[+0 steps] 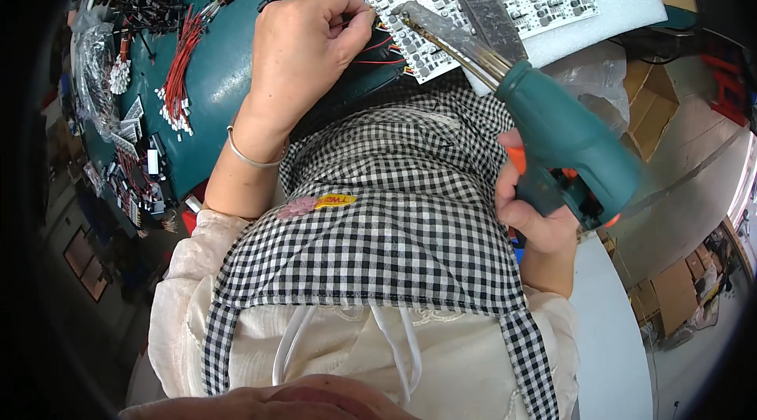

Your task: The person uses a soldering iron to attach wires to a circuit board. They repeatedly pick up individual wires, apply heat to the connection points on the board, and place the finished units on the table. The process involves handling multiple wires and a circuit board throughout the clip.

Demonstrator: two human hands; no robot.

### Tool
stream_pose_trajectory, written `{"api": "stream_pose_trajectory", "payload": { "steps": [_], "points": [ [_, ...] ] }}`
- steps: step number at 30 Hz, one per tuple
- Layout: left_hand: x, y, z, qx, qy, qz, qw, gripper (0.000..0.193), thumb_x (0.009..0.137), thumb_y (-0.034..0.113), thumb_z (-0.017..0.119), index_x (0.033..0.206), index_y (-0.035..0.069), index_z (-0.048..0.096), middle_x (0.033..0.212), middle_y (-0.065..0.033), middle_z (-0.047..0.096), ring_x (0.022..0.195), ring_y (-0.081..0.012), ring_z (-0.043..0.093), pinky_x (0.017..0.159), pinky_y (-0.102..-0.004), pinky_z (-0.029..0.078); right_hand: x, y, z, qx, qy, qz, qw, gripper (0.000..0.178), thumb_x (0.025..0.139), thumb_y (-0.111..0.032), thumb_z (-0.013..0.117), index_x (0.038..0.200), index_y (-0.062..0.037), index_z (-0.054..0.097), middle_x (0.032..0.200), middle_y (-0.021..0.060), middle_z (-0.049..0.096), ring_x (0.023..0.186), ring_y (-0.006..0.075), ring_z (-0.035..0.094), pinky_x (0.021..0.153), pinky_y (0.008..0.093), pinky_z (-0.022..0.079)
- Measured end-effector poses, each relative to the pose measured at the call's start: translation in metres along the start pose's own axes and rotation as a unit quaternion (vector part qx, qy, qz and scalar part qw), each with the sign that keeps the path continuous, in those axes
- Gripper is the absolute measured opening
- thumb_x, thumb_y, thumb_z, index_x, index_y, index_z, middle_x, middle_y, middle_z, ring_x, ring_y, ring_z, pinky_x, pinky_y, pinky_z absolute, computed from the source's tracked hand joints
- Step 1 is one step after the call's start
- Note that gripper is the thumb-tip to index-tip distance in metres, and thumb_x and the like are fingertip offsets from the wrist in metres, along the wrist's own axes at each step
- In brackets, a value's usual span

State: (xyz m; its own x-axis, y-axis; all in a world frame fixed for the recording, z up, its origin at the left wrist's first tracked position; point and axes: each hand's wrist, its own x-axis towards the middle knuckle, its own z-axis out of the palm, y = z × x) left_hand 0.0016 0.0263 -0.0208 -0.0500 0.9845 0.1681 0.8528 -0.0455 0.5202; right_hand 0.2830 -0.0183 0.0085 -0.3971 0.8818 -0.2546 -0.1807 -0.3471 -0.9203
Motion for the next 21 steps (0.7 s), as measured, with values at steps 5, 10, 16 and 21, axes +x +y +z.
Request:
{"api": "stream_pose_trajectory", "payload": {
  "steps": [5, 10, 16, 21],
  "points": [
    [-0.001, -0.001, 0.001, -0.001, 0.009, 0.007, 1.0, 0.008, 0.077, 0.014, 0.068, 0.075, 0.006, 0.07, 0.054, -0.0074, 0.06, 0.046, -0.0179, 0.059, 0.046, -0.0278, 0.045, 0.005, 0.004, 0.005, -0.039, -0.002, 0.016, 0.999, 0.068, 0.073, -0.027, 0.082, 0.115, 0.0075, 0.042, 0.062, 0.0058, 0.052, 0.044, 0.0109, 0.047, 0.039, 0.0206, 0.035],
    [-0.001, 0.002, 0.001, 0.015, 0.005, 0.0, 1.0, 0.008, 0.076, 0.015, 0.068, 0.075, 0.007, 0.07, 0.054, -0.0072, 0.06, 0.046, -0.0194, 0.06, 0.046, -0.0288, 0.045, 0.006, 0.009, 0.008, -0.013, 0.004, -0.01, 1.0, 0.056, 0.075, -0.017, 0.079, 0.113, 0.0087, 0.045, 0.067, 0.0074, 0.054, 0.05, 0.0104, 0.05, 0.045, 0.0203, 0.039],
    [0.0, 0.002, 0.002, 0.029, 0.008, 0.001, 1.0, 0.007, 0.074, 0.016, 0.069, 0.075, 0.008, 0.07, 0.053, -0.0072, 0.059, 0.046, -0.021, 0.059, 0.045, -0.0297, 0.045, 0.011, 0.01, 0.009, -0.012, -0.019, 0.004, 1.0, 0.051, 0.077, -0.018, 0.078, 0.107, 0.0045, 0.044, 0.064, 0.0086, 0.053, 0.048, 0.0121, 0.05, 0.043, 0.0209, 0.039],
    [0.0, 0.0, 0.002, 0.032, 0.007, 0.006, 0.999, 0.008, 0.074, 0.016, 0.069, 0.074, 0.008, 0.07, 0.053, -0.0074, 0.059, 0.045, -0.0213, 0.059, 0.045, -0.0299, 0.045, 0.01, 0.008, 0.013, -0.031, 0.003, 0.02, 0.999, 0.05, 0.076, -0.021, 0.079, 0.103, 0.0011, 0.043, 0.063, 0.0083, 0.051, 0.047, 0.0133, 0.049, 0.042, 0.0216, 0.038]
  ]
}}
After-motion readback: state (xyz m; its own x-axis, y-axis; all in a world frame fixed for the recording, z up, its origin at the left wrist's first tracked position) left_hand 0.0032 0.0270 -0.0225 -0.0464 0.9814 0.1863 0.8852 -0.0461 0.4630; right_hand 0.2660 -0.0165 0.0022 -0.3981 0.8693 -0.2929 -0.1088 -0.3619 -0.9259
